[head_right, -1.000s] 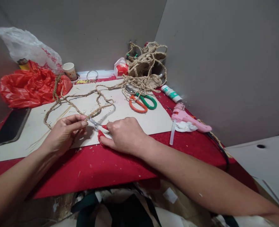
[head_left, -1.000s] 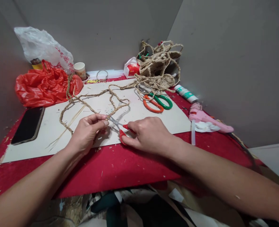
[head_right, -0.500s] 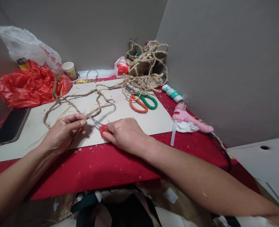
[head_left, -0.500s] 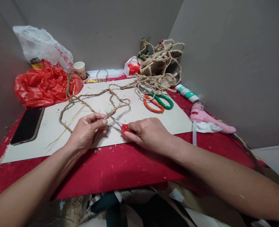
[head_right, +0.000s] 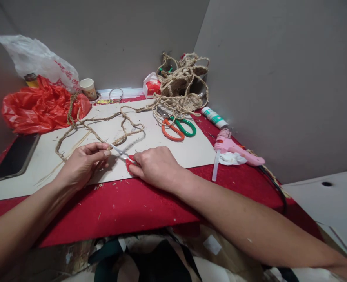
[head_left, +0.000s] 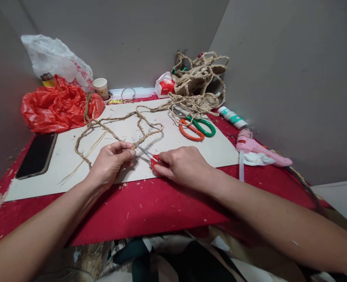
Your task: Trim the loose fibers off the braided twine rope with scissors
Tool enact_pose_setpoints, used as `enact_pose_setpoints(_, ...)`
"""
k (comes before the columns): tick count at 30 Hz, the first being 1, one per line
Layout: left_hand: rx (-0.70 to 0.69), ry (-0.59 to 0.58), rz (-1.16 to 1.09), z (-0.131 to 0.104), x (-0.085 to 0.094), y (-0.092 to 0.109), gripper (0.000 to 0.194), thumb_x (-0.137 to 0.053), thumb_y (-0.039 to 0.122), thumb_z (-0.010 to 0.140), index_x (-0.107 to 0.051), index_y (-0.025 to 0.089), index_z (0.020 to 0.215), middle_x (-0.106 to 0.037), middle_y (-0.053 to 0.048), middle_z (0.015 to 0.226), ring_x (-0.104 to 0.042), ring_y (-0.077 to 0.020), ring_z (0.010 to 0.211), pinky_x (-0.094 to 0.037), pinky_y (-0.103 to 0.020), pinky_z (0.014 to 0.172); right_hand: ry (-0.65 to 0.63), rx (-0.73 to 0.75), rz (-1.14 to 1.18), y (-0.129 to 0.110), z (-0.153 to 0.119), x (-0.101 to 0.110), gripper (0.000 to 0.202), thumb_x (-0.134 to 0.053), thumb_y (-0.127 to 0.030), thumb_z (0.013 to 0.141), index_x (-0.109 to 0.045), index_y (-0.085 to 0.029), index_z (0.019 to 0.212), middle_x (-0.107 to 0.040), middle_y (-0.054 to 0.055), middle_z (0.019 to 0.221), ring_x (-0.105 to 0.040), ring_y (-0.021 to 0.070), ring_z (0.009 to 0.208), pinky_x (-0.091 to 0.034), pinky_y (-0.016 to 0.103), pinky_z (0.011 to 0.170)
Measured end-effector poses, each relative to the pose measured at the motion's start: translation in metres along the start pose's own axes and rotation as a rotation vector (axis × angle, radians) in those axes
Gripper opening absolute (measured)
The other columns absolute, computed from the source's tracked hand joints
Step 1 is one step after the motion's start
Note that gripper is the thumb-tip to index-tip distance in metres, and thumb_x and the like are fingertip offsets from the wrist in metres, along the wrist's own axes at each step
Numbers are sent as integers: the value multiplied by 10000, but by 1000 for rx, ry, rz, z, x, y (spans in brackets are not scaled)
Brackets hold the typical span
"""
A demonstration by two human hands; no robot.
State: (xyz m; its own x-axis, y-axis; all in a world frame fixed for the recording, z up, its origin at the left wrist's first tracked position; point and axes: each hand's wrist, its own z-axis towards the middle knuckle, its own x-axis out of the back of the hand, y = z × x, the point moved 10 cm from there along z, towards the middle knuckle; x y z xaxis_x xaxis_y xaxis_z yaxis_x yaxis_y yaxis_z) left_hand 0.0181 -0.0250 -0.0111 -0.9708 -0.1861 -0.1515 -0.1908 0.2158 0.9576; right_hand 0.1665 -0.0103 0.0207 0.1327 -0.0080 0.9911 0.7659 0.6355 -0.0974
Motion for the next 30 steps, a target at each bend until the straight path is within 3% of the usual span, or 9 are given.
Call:
enact_pose_setpoints(3,8,-9,-5,0,-1,-1,272,-820,192,575,-658,135,786,-616,38,611,-540,-53,485,-451,-183,519,48,-15,185,7,3,2,350,-484,-366,875,-625,-163,628,-587,18,561,-440,109,515,-176,269,527)
enact_pose_setpoints(7,-15,-51,-7,-2,-4,2,255,-809,196,596,-665,146,801,-608,42,604,-540,-57,479,-434,-179,501,93,-142,885,27,11,-3,433,-564,-484,825,-493,-162,544,-451,-32,468,-407,78,461,-290,223,487)
enact_pose_setpoints(10,-18,-81,7,-4,-7,3,245,-806,202,606,-668,151,802,-607,42,604,-527,-54,474,-418,-176,492,-6,-274,1408,30,17,-24,460,-663,-602,719,-559,-159,648,-568,-6,573,-546,102,505,-400,207,466)
enact_pose_setpoints(14,-20,-120,104,-10,-16,4,239,-805,229,619,-685,152,810,-608,34,600,-501,-52,479,-387,-166,478,-22,-337,1787,25,24,-34,405,-724,-544,697,-624,-159,773,-684,49,851,-639,109,621,-466,180,455)
enact_pose_setpoints(18,38,-167,148,-13,-24,-1,258,-790,320,655,-677,153,816,-637,8,641,-493,-55,477,-360,-164,459,70,-363,1917,33,29,-34,276,-726,-417,742,-613,-165,761,-680,-1,790,-607,60,563,-453,138,438)
enact_pose_setpoints(22,90,-252,132,-12,-27,-9,273,-759,364,696,-675,149,842,-668,-34,717,-520,-71,506,-385,-181,487,200,-423,1873,52,28,-26,233,-675,-380,789,-623,-159,738,-658,-18,697,-592,45,543,-458,128,465)
enact_pose_setpoints(30,6,-293,215,-26,-41,0,191,-746,312,703,-665,153,771,-555,29,554,-409,-47,447,-302,-165,444,330,-402,1825,64,27,-9,308,-774,-404,674,-611,-144,646,-613,-42,576,-525,28,428,-435,132,433)
